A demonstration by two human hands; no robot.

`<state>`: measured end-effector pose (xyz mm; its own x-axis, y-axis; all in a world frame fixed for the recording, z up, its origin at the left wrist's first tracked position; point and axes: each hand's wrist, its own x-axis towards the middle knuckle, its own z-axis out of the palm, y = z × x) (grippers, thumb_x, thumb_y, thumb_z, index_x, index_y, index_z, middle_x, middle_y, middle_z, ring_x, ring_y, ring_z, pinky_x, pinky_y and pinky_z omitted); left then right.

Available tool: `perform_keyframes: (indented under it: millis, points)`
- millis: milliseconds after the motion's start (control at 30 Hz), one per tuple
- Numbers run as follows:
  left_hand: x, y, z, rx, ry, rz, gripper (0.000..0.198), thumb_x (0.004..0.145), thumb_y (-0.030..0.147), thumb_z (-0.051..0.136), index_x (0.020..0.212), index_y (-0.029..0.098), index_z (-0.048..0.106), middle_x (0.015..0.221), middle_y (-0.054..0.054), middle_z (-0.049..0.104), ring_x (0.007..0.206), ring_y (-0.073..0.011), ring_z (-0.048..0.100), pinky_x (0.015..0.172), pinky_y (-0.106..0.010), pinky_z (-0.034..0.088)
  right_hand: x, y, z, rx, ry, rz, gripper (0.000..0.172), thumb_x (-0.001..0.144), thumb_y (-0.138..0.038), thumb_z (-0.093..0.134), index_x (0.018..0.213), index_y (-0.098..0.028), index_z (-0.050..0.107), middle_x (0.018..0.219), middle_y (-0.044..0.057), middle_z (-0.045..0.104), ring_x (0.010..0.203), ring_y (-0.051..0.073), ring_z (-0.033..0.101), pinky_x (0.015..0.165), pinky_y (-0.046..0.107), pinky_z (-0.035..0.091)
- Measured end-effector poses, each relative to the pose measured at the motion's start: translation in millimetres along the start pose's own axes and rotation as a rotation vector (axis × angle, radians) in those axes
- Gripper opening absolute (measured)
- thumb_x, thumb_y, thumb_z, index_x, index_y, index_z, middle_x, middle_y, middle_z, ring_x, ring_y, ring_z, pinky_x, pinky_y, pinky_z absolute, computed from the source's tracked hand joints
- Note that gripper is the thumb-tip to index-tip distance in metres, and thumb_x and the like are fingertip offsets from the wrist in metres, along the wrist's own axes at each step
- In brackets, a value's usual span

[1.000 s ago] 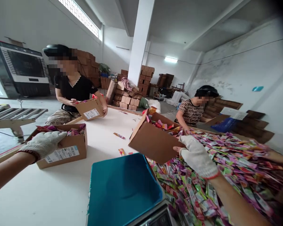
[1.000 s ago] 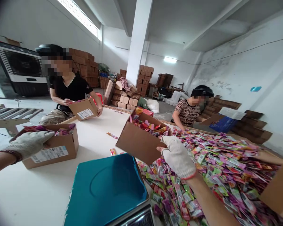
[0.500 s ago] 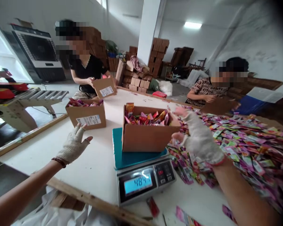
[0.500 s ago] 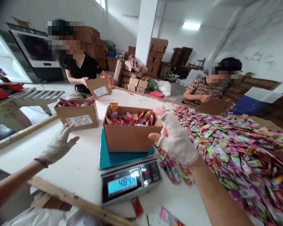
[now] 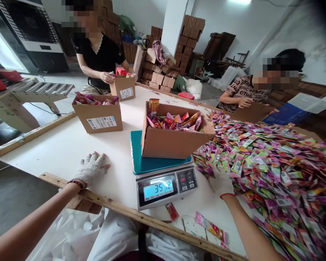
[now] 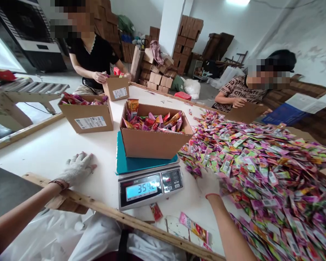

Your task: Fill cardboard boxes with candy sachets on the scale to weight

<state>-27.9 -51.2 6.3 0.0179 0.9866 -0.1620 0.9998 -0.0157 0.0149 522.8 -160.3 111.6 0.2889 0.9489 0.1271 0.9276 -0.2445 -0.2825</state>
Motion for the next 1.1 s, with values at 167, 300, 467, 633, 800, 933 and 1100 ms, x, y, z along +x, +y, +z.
perform_keyframes:
  millis: [167,300,467,633,800,933,1100]
  points:
    - [-2,-3,1.8,0.005,0.033,0.039,0.076,0.099,0.054,0.029,0.16,0.012,0.043,0.166,-0.025,0.034,0.153,-0.0454,0.032,0.121,-0.062,0.031,16,19,-9,0.034,-0.036,0.149,0.035,0.096,-0.046,0.064,0.12,-0.023,0.073,0.113,0.017,0.073,0.106,0.033,0.068,0.096,0.055,0.056]
    - [2,-10,11.8,0.038,0.089,0.092,0.077,0.1,0.054,0.019,0.155,0.011,0.049,0.16,-0.025,0.042,0.147,-0.0456,0.038,0.116,-0.063,0.036,42,33,-43,0.065,-0.01,0.22,0.023,0.082,-0.039,0.062,0.093,-0.023,0.075,0.075,0.015,0.07,0.08,0.037,0.069,0.08,0.054,0.056]
    - [10,-14,28.6,0.145,0.161,0.089,0.076,0.1,0.053,0.015,0.154,0.011,0.051,0.16,-0.026,0.044,0.144,-0.0453,0.042,0.114,-0.06,0.037,79,-10,-134,0.288,0.136,0.04,0.057,0.081,-0.057,0.066,0.127,-0.023,0.066,0.092,0.008,0.074,0.075,0.027,0.067,0.065,0.039,0.055]
    - [11,-15,32.7,0.16,0.168,0.075,0.076,0.1,0.053,0.018,0.155,0.013,0.051,0.161,-0.025,0.045,0.147,-0.0452,0.043,0.116,-0.058,0.037,96,-131,-179,0.58,0.12,-0.489,0.053,0.077,-0.056,0.081,0.116,-0.022,0.07,0.099,0.005,0.073,0.083,0.02,0.065,0.072,0.032,0.056]
    - [12,-21,33.0,0.118,0.146,0.085,0.076,0.098,0.054,0.023,0.157,0.015,0.049,0.164,-0.023,0.043,0.151,-0.0444,0.04,0.118,-0.059,0.035,103,-177,-171,0.659,-0.016,-0.657,0.061,0.083,-0.051,0.076,0.137,-0.027,0.059,0.122,0.003,0.069,0.115,0.02,0.065,0.096,0.032,0.057]
    - [13,-22,33.5,0.163,0.147,0.108,0.071,0.098,0.049,0.025,0.154,0.014,0.052,0.162,-0.024,0.044,0.147,-0.0444,0.043,0.116,-0.059,0.037,93,-104,-138,0.343,0.118,-0.172,0.048,0.099,-0.05,0.052,0.139,-0.023,0.055,0.129,0.007,0.069,0.116,0.02,0.065,0.105,0.035,0.053]
    - [8,-16,26.5,0.198,0.17,0.134,0.072,0.102,0.051,0.018,0.153,0.012,0.051,0.156,-0.025,0.047,0.138,-0.0448,0.046,0.112,-0.058,0.04,30,2,-47,0.043,-0.178,0.231,0.04,0.081,-0.044,0.074,0.107,-0.014,0.072,0.104,0.018,0.074,0.107,0.039,0.068,0.097,0.054,0.054]
